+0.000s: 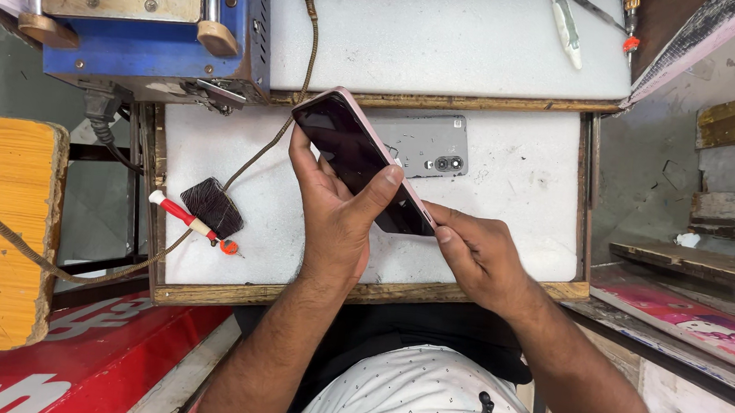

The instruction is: The person disassembles a smartphone by prying open the back cover, removing the battery, and detaching internal components using a red plastic pry tool and a screwdriver. The phone is opened, the battery is lifted out, and the motherboard is exposed.

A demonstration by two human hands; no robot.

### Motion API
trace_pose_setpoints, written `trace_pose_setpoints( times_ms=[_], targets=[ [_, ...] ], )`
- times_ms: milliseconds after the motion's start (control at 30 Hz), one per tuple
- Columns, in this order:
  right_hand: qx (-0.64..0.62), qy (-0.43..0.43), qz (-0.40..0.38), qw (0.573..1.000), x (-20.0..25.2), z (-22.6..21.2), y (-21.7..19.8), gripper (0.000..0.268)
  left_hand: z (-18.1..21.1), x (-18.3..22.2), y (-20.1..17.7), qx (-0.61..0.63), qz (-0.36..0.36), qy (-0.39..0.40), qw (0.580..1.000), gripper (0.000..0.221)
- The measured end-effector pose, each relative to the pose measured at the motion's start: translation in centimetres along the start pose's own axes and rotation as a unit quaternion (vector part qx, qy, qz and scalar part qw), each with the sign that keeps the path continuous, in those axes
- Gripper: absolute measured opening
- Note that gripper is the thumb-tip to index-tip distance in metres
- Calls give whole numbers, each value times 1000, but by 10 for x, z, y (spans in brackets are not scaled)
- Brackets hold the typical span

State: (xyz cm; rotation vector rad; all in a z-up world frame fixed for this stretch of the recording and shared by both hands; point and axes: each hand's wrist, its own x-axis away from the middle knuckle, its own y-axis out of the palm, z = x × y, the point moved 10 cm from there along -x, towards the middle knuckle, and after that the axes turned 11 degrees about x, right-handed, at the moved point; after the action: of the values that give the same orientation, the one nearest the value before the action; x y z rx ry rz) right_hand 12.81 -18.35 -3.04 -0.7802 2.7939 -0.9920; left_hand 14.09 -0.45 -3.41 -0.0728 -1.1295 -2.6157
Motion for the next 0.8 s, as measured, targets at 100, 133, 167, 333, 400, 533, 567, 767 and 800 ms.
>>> trace_pose_setpoints(
  times_ms=[100,133,167,333,400,533,567,767,800],
  targets=[
    [56,-5,-27,998,-5,-3,-4,36,-1,0,3,-11,-10,3,1000,105],
    [67,-13,-33,997,-6,-4,-4,35,-2,1,4,-21,-15,3,1000,106],
    [78,-21,-40,996,-8,-5,-4,34,-3,2,5,-30,-19,4,999,107],
    [85,-42,-55,994,-11,-2,0,31,-9,3,3,-78,-35,5,996,110],
    [74,-64,-52,994,-11,-5,2,32,-8,2,2,-98,-47,17,994,111],
    [72,-13,-89,993,-12,6,10,39,-10,4,-2,-135,-74,26,988,110],
    [77,23,-108,991,-12,13,13,43,-11,5,-2,-142,-80,27,986,110],
    [85,18,-96,992,-12,7,14,52,-13,6,-1,-129,-118,38,984,110],
    [88,-17,-74,993,-12,0,11,50,-13,6,-1,-125,-124,43,983,109]
  ],
)
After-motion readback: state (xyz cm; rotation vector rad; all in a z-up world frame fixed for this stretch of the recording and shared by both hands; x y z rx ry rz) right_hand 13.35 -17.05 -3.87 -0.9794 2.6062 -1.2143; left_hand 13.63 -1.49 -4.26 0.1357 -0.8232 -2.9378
